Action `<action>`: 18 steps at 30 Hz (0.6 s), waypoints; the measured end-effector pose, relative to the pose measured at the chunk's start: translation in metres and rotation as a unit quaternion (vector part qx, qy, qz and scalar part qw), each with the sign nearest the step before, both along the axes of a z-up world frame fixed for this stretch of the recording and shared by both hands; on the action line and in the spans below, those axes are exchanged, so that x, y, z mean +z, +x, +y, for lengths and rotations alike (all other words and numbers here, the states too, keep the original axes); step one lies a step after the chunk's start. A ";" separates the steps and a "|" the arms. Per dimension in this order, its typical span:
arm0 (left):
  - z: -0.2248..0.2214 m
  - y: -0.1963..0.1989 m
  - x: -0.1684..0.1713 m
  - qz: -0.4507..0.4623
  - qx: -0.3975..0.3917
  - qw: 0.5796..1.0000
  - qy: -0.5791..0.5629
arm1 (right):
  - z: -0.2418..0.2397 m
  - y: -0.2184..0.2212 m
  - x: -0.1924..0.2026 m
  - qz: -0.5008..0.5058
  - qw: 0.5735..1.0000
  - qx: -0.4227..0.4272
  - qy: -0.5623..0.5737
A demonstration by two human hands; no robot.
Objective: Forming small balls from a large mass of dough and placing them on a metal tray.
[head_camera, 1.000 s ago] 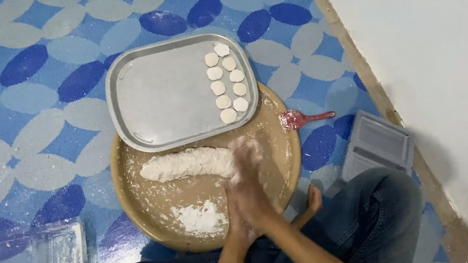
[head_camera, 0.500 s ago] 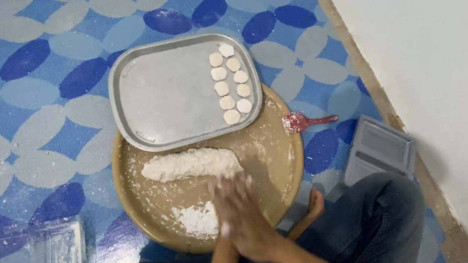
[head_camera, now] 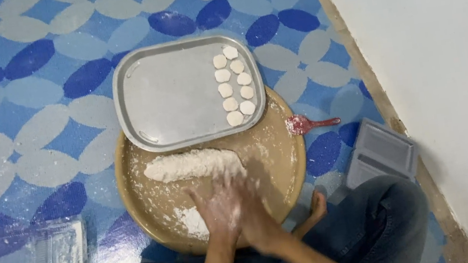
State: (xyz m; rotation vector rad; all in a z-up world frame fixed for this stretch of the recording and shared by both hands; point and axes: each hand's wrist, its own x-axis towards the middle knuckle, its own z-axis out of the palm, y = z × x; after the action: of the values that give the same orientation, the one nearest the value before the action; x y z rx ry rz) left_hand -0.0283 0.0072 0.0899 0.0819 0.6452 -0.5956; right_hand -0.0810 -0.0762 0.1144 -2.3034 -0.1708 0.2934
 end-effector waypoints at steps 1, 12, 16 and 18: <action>-0.002 -0.004 0.024 -0.030 -0.090 0.993 0.076 | -0.009 0.011 -0.025 -0.081 0.995 -0.053 -0.023; 0.007 0.004 0.002 -0.039 0.005 0.994 0.097 | 0.009 -0.001 0.013 0.113 0.993 -0.021 -0.027; -0.009 -0.024 0.027 -0.094 -0.185 0.953 0.223 | 0.001 0.037 0.020 -0.135 0.983 -0.111 -0.049; -0.012 -0.040 -0.010 -0.178 -0.192 0.946 0.191 | 0.013 0.026 0.043 -0.061 0.985 -0.162 -0.017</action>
State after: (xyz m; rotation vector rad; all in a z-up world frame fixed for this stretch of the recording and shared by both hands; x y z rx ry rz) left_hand -0.0680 -0.0051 0.0797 0.6781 0.3845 -0.7992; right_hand -0.0549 -0.0629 0.1578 -2.3374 0.1487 -0.0099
